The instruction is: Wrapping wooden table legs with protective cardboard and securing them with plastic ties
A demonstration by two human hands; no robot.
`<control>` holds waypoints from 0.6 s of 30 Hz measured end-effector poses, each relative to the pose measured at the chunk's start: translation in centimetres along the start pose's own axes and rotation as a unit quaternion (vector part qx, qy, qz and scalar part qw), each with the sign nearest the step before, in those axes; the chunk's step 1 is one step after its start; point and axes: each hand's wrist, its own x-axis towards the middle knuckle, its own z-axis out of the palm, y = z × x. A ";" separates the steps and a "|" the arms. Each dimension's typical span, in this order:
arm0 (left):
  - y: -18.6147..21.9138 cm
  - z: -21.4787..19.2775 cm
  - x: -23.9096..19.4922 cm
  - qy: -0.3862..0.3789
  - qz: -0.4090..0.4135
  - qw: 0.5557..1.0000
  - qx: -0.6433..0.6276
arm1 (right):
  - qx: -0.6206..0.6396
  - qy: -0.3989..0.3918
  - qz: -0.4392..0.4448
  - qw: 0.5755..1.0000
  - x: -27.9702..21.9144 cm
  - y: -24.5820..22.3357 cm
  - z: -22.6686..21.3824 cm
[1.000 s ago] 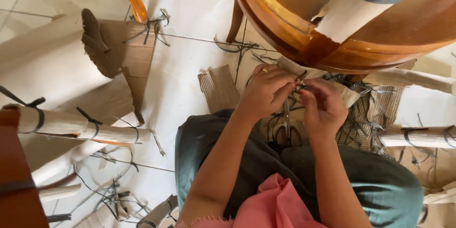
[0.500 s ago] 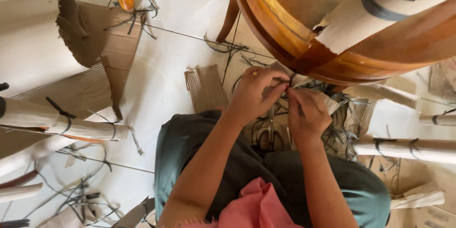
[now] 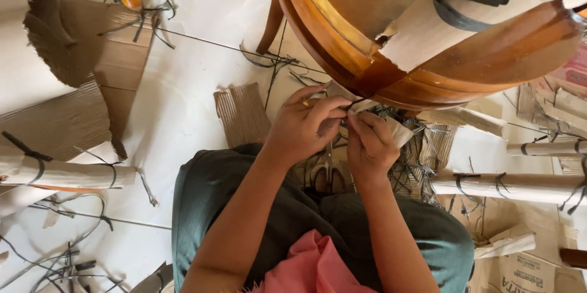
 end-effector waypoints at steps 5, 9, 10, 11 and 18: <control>-0.1 0.3 0.0 0.030 0.006 0.999 0.018 | 0.040 0.012 0.030 0.999 0.0 0.5 0.3; 0.1 0.3 0.3 0.046 -0.026 0.998 0.017 | 0.176 -0.005 0.220 0.960 -0.8 1.1 0.5; 0.1 0.3 0.3 0.046 -0.037 0.998 0.008 | 0.238 -0.006 0.290 0.927 -1.3 1.5 0.7; -0.1 0.3 0.3 0.044 -0.038 0.998 0.009 | 0.240 -0.007 0.291 0.926 -1.3 1.5 0.6; 0.4 -0.4 0.8 0.025 0.009 1.000 -0.015 | 0.361 -0.011 0.451 0.816 -1.6 1.3 0.2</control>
